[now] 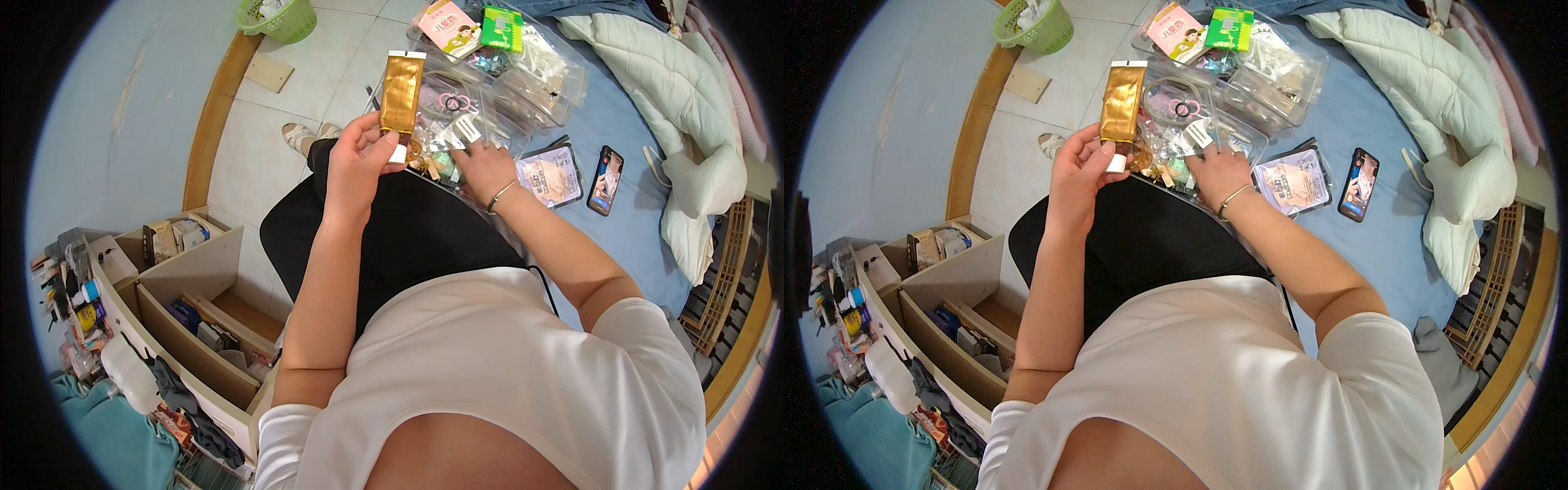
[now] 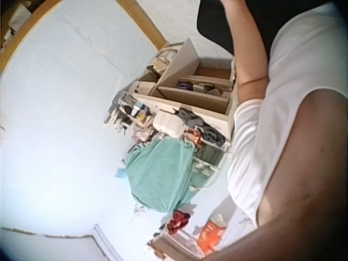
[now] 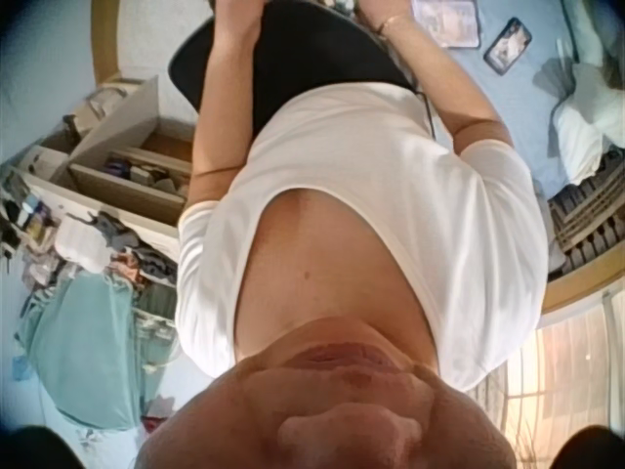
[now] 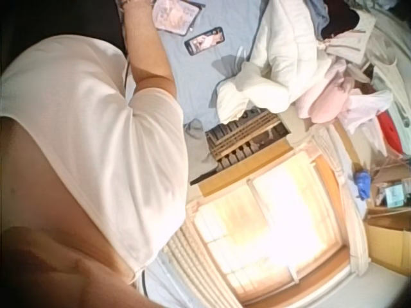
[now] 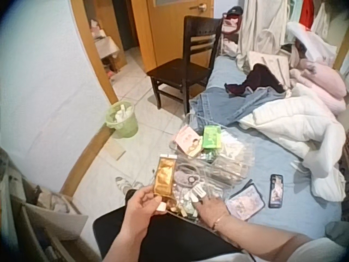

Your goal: The person sits cross-legged and sorts through various small accessories, including hair clips, a pouch, and packaged items. They open plastic bags, inspect the contents, and place items into a clear plastic organizer box.

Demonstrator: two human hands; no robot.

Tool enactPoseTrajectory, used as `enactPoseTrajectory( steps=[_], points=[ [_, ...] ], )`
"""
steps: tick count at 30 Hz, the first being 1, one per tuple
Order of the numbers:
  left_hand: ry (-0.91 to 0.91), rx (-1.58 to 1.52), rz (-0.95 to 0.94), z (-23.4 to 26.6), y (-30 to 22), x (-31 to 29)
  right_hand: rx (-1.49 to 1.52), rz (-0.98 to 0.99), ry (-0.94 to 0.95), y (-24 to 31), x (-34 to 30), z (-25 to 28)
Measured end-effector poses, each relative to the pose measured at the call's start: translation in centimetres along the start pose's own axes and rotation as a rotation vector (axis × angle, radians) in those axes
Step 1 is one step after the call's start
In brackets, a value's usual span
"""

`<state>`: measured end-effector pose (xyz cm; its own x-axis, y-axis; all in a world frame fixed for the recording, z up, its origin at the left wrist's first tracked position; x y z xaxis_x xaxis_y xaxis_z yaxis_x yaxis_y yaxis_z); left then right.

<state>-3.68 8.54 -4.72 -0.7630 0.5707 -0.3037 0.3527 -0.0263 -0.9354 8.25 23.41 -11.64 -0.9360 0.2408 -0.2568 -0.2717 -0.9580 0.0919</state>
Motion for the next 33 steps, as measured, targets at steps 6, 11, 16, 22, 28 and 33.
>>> enactPoseTrajectory(
  steps=[6, 11, 16, 22, 28, 33],
  points=[
    [0.008, -0.004, -0.008, 0.1, 0.2, 0.1, 0.097, 0.099, 0.073, -1.0, 1.0, -0.6],
    [-0.021, 0.005, 0.0, 0.9, 0.4, 0.1, 0.207, 0.052, -0.103, -4.6, 2.9, 1.3],
    [-0.024, -0.022, 0.018, 1.0, 0.8, 0.2, 0.397, 0.081, -0.083, -6.6, 4.2, 3.1],
    [-0.025, -0.008, 0.016, 0.8, 0.7, 0.2, 0.285, -0.008, -0.15, -6.4, 3.0, 4.5],
    [-0.019, -0.019, 0.02, 0.8, 0.8, 0.4, 0.269, -0.04, -0.125, -6.3, 1.0, 6.0],
    [-0.026, -0.024, 0.015, 0.7, 0.7, 0.3, 0.245, -0.006, -0.206, -5.7, 0.0, 7.2]
  ],
)
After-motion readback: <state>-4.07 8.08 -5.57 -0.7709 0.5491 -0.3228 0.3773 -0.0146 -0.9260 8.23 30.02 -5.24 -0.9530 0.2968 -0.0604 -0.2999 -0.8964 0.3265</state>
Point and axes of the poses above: each hand's wrist, its own x-axis towards the middle knuckle, its own z-axis out of the back of the hand, y = z × x, the point moved 5 cm from there along x, towards the middle knuckle, and after that the axes turned 4 degrees about -z, right-handed, at the moved point
